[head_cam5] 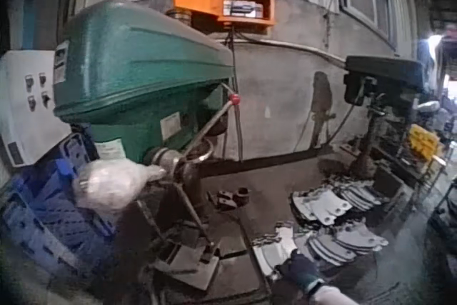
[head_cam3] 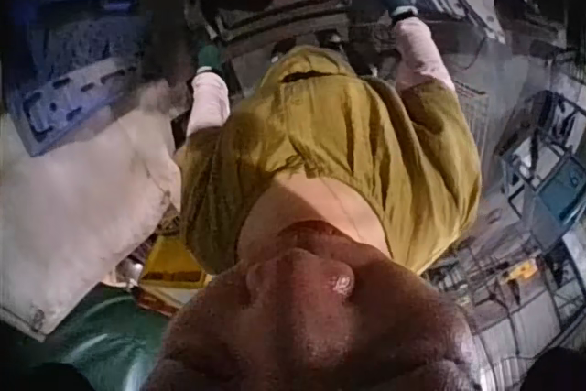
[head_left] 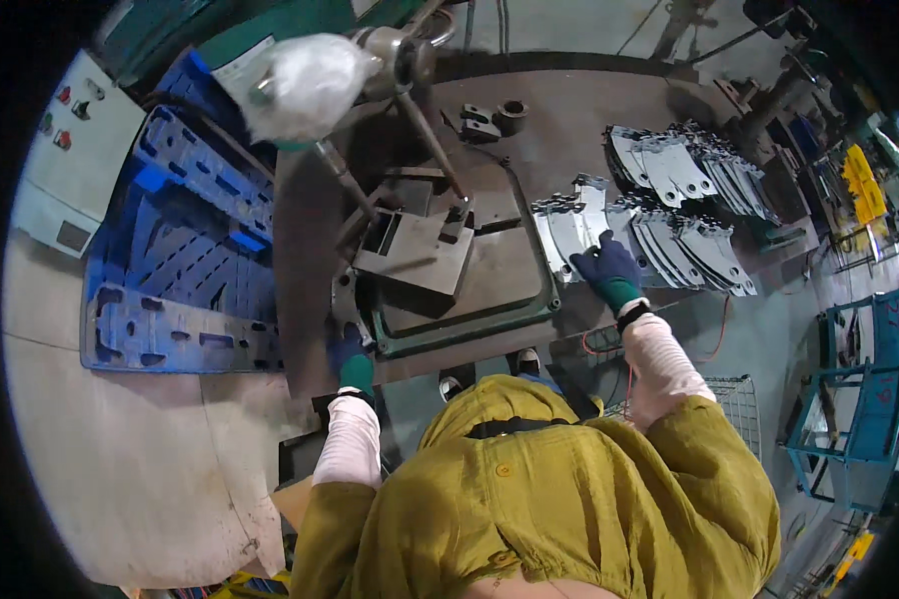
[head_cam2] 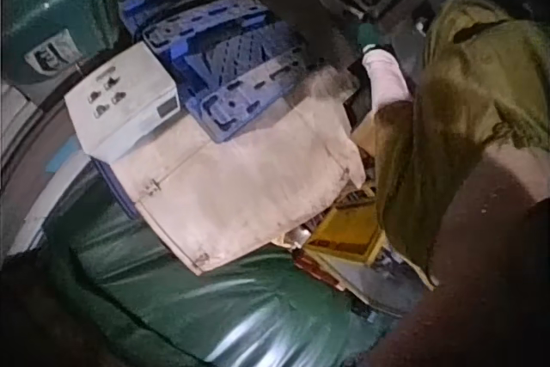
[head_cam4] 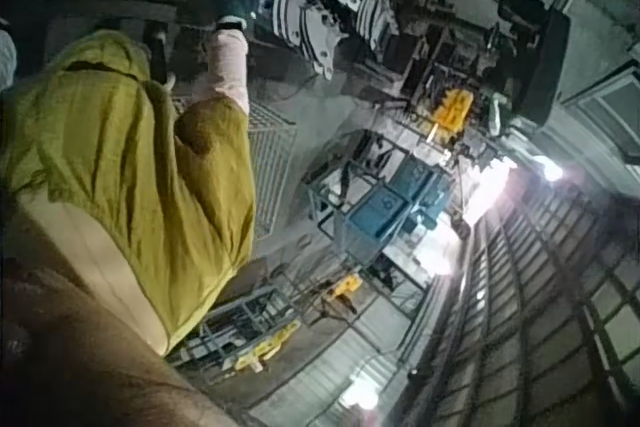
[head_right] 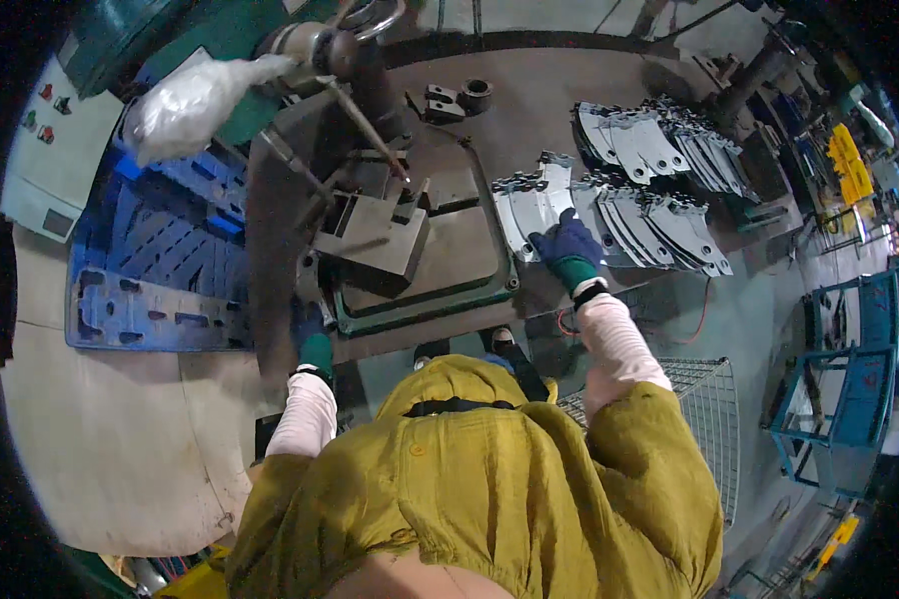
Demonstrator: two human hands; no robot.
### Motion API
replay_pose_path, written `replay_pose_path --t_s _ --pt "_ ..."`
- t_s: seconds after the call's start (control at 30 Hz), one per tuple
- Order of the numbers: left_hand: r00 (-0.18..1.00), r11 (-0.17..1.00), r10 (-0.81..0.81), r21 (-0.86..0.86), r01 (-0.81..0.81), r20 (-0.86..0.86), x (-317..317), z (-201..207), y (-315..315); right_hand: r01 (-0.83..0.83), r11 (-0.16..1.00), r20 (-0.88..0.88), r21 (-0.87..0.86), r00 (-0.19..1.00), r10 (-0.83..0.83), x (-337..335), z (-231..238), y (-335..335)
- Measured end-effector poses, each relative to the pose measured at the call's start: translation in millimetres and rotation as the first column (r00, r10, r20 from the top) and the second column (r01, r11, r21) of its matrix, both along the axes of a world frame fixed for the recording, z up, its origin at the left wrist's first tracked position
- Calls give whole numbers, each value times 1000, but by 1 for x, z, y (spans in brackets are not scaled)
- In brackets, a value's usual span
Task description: Transfer metal parts from a bin to a workbench and use a drill press to bore holes into them.
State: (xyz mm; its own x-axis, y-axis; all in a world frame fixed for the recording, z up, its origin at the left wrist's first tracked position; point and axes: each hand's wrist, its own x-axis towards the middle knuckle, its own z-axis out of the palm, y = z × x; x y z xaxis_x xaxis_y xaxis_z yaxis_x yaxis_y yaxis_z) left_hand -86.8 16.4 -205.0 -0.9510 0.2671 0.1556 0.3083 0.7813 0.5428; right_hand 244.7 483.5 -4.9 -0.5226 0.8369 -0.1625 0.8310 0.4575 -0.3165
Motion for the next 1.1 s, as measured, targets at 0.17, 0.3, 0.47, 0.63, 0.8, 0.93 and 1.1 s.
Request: replay_pose_path --t_s 0.17,0.3,0.47,0.63,0.8,0.93,1.1 --pt "997 988 -63 -141 56 -44 -2 9 -4 43 986 201 163 977 -76 -22 -20 -13" --pt "953 979 197 6 -203 229 33 96 62 192 981 200 -10 962 -186 -15 -11 8" --pt "996 987 88 129 -91 28 52 139 56 163 986 142 -27 977 -157 -21 -20 13" --pt "878 916 -347 322 241 330 91 224 102 14 980 -19 -196 1000 -18 -15 -30 21" --pt "305 634 -736 773 -3 604 106 209 121 -1 995 -505 -102 862 -51 -10 -26 -12" --pt "-48 667 -720 670 -326 693 121 209 144 -553 555 -86 621 656 750 -13 71 -66" --pt "256 497 -865 801 332 431 112 141 120 -582 142 144 801 417 897 -61 97 -113"
